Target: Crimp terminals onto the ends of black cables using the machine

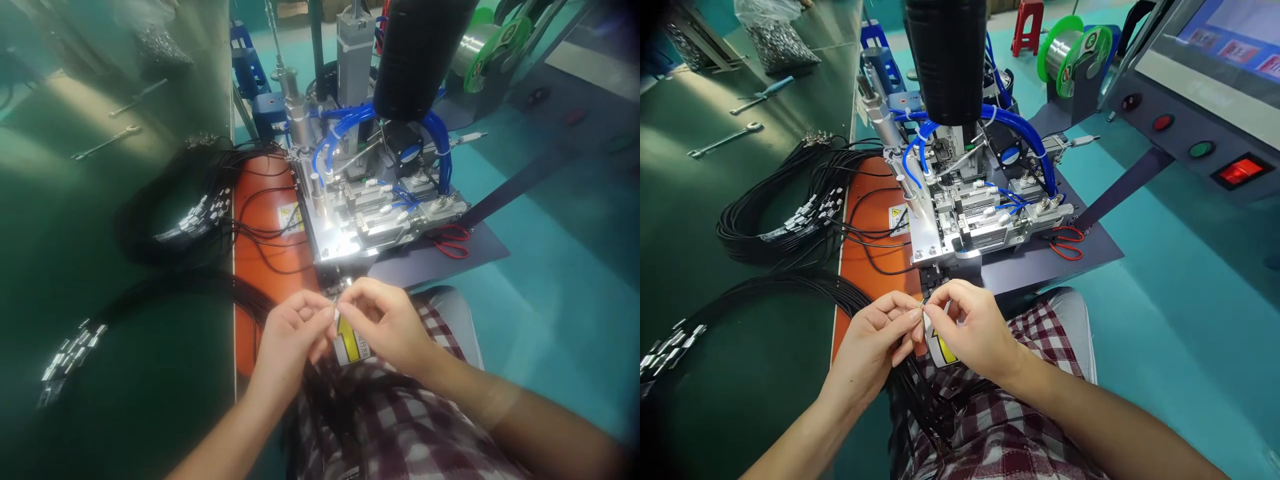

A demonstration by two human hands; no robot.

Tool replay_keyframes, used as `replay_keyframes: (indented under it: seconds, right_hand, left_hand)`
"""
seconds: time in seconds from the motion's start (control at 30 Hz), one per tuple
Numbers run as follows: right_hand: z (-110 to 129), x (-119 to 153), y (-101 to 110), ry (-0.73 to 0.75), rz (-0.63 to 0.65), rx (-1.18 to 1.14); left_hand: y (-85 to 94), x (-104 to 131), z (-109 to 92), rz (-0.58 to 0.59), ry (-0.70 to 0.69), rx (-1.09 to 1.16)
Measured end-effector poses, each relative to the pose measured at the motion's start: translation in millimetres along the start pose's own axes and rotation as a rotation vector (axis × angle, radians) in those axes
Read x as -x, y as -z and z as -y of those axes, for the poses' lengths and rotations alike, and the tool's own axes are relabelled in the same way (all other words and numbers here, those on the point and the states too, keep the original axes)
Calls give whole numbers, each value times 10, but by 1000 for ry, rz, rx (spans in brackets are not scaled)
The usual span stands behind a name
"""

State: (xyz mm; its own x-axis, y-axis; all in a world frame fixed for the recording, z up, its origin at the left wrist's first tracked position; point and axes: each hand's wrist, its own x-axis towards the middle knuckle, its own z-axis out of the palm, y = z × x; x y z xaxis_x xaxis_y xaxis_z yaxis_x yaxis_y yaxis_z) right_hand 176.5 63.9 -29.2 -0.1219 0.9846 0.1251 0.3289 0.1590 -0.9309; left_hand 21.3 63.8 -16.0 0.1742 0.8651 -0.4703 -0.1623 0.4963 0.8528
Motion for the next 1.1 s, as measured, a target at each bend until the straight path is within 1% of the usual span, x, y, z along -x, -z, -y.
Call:
replay_keyframes:
  seconds: [0.1,0.17,0.23,0.3,0.33,0.47,0.63,0.73,0.83,0.93,1.03,1.1]
  right_hand:
    - [17,44,-51,103,-45,87]
    - [21,72,-52,139,-39,117]
    - [19,75,-8,92,31,75]
    - [16,46,72,1,116,9]
    - [15,23,116,-34,132,-12]
    - [24,-64,225,-125,86,-56]
    - [42,-79,173,-262,143,-227]
    - [44,-71,147,-300,176,-294]
    - [25,-71,167,-321,227,-357]
    - [-35,-86,223,-286,342,-430]
    - [-109,-131,296,-145,514,-469]
    - [-132,-182,343,-31,614,-445]
  left_hand:
    - [-1,1,39,-11,-9,96]
    - [4,-4,57,-14,6,126]
    - [7,-7,60,-6,26,118]
    - [1,-6,52,-1,36,92]
    - [-3,-4,47,0,39,79]
    - [-18,12,42,4,51,31]
    - [-19,15,58,19,37,-17]
    - [-22,13,64,29,33,-29]
    - [-11,11,58,52,34,-21]
    - [16,8,27,141,81,13]
    - [30,8,-12,287,211,56]
    - [19,12,-21,354,286,71]
